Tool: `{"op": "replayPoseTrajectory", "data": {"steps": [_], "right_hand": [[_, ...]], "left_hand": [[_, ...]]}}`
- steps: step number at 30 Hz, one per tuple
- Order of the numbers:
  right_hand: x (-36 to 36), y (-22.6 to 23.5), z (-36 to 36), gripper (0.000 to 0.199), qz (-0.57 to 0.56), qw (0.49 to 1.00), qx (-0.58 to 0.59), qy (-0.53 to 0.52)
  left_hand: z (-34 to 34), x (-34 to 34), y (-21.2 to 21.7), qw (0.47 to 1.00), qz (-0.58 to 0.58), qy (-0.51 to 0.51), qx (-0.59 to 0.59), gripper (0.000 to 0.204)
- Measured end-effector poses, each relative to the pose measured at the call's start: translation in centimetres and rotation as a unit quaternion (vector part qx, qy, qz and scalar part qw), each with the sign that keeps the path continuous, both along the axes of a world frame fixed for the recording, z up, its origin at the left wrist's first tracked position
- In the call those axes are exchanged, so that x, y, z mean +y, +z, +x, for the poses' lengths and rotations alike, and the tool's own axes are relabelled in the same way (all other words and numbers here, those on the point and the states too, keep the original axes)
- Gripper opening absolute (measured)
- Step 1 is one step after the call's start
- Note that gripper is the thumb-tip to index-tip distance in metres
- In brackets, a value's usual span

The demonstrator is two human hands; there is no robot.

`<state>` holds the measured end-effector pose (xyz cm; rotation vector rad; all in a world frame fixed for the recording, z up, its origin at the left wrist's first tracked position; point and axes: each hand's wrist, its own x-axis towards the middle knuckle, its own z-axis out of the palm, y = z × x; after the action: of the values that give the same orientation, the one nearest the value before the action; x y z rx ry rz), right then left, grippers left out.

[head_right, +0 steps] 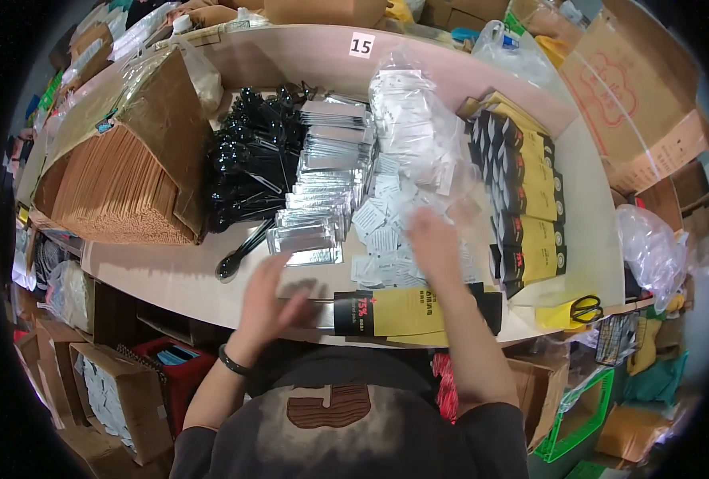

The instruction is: Packing silver and black items into yellow and black protective sleeves at a workstation.

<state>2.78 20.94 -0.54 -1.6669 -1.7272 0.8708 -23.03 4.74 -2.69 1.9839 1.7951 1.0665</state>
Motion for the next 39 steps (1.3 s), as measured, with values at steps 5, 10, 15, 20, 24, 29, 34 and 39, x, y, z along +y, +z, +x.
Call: {"op": "replayPoseTrajectory", "data": {"steps": [5,10,15,20,24,29,34,39], "right_hand": [[-0.4,-5.4,-6.7,0.018,0.249,0.909,-0.279,0.182],[-0.4,-4.8,-6.7,0.015,0.248,0.881,-0.335,0.226],[0.7,-2.7,-3.9,0.013,0.399,0.875,-0.189,0.2],[-0.6,-0.4,-7.1,0.024,-0.024,0.979,0.127,0.16],[-0.6,-3.3,-10.4,0.016,-0.086,0.933,0.051,0.345],[-2.2,-7.2,-12.4,0.014,0.13,0.935,-0.115,0.309],[-1.8,-7.0,-11.9,0.014,0.189,0.916,-0.14,0.324],[-2.0,-6.2,-11.5,0.012,0.189,0.919,-0.139,0.317]], "left_hand": [[-3.3,1.7,-0.3,0.991,0.005,0.119,0.065,0.046],[-7.1,-2.1,-1.6,0.979,-0.012,0.202,0.004,0.039],[-9.2,-4.4,-3.1,0.971,-0.017,0.24,0.018,0.034],[-8.5,-1.9,-3.2,0.978,-0.001,0.205,0.039,0.032],[-8.0,0.1,-4.0,0.979,-0.037,0.191,0.066,0.025],[-8.1,-0.1,-3.3,0.974,-0.051,0.211,0.059,0.018],[-8.7,-1.1,-2.7,0.969,-0.038,0.246,0.009,0.016],[-6.6,-1.9,-2.4,0.953,-0.02,0.258,-0.154,0.018]]}}
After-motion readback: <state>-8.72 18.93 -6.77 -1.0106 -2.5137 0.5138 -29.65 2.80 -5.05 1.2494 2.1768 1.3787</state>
